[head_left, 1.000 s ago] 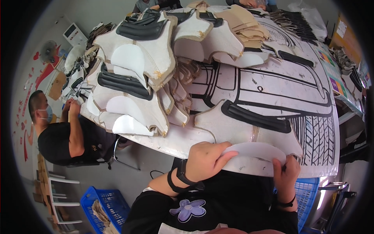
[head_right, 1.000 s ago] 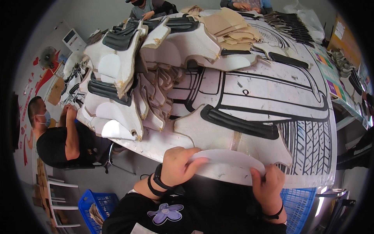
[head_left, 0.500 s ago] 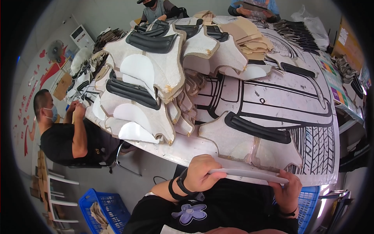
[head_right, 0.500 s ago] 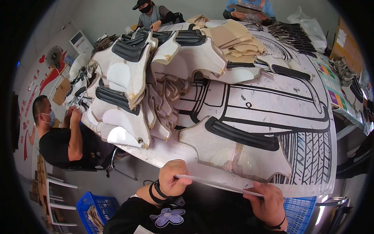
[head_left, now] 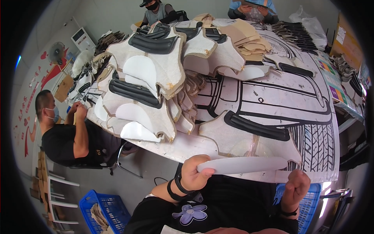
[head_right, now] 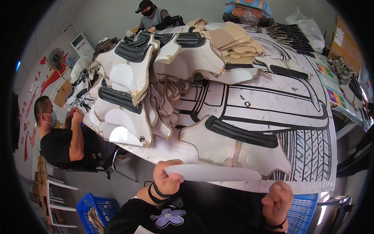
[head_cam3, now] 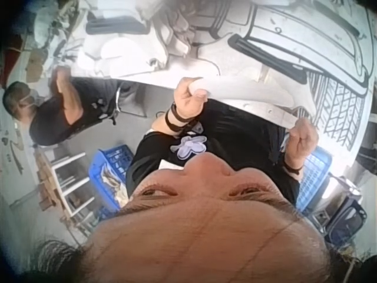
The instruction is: The recorder is sorting and arranging various cut shoe upper components and foam inserts on a large work table.
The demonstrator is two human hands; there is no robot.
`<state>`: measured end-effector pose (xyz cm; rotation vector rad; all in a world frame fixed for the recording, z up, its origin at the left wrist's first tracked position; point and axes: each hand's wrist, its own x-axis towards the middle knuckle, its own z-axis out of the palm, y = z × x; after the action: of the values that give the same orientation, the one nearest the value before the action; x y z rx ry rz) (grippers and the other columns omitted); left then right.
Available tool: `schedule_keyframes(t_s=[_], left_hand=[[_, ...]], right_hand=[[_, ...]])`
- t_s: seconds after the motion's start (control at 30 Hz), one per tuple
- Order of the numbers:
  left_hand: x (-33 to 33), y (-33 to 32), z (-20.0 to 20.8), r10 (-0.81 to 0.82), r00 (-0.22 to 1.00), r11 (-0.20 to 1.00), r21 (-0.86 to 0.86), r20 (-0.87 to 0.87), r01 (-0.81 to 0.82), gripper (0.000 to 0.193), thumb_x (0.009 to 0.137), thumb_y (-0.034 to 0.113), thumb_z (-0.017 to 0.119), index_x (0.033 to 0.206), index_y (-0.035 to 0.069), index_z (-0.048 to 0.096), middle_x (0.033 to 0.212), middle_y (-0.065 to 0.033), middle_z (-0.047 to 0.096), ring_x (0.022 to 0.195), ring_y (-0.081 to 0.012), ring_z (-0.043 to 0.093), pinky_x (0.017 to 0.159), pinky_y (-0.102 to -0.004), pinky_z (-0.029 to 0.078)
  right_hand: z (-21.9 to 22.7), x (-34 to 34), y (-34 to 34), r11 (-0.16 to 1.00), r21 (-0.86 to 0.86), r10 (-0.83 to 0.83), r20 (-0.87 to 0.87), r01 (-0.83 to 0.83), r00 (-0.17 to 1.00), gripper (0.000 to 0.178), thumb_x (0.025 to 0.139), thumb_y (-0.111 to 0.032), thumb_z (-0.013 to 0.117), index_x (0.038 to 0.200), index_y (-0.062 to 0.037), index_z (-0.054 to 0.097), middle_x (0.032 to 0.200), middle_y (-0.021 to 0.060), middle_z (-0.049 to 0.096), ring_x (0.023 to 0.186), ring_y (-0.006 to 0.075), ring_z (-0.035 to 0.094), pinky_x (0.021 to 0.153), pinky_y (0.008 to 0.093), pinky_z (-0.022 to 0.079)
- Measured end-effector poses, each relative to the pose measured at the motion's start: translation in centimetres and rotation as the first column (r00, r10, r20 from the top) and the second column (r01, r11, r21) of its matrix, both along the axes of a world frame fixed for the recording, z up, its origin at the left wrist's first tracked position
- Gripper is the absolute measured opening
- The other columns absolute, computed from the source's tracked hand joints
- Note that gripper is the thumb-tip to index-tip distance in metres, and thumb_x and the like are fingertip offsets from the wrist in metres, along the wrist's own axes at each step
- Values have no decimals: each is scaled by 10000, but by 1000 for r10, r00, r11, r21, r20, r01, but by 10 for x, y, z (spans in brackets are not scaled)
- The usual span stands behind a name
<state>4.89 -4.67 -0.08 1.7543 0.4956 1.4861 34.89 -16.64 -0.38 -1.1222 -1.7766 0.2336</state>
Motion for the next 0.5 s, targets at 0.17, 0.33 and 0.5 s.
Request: schedule_keyframes(t_s=[0.17, 0.33, 0.5], left_hand=[[2, -4, 7, -15, 994, 975, -219, 107, 38, 171, 836, 146, 611, 893, 3, 538, 640, -47, 564, 550, -112, 520, 496, -248, 390], [12, 16, 32, -163, 977, 986, 21, -138, 168, 144, 809, 130, 637, 851, 7, 575, 670, -75, 593, 567, -111, 543, 505, -248, 401], [17, 21, 35, -194, 968, 893, -436, -157, 108, 114, 825, 88, 614, 874, -6, 573, 707, -64, 604, 659, -107, 585, 599, -223, 448]], right_hand=[[55, -42, 34, 905, 289, -352, 101, 311, 931, 762, 759, -222, 701, 1299, 29, 226, 1022, 161, 543, 908, 217, 518, 860, 340, 394], [57, -49, 26, 991, -134, -51, -503, -20, 863, 680, 722, -166, 736, 1239, 42, 347, 988, 162, 580, 864, 187, 573, 776, 289, 448], [61, -49, 46, 867, -480, -326, -347, 132, 879, 205, 842, -111, 583, 951, 57, 536, 640, 59, 593, 559, 79, 560, 475, 183, 413]])
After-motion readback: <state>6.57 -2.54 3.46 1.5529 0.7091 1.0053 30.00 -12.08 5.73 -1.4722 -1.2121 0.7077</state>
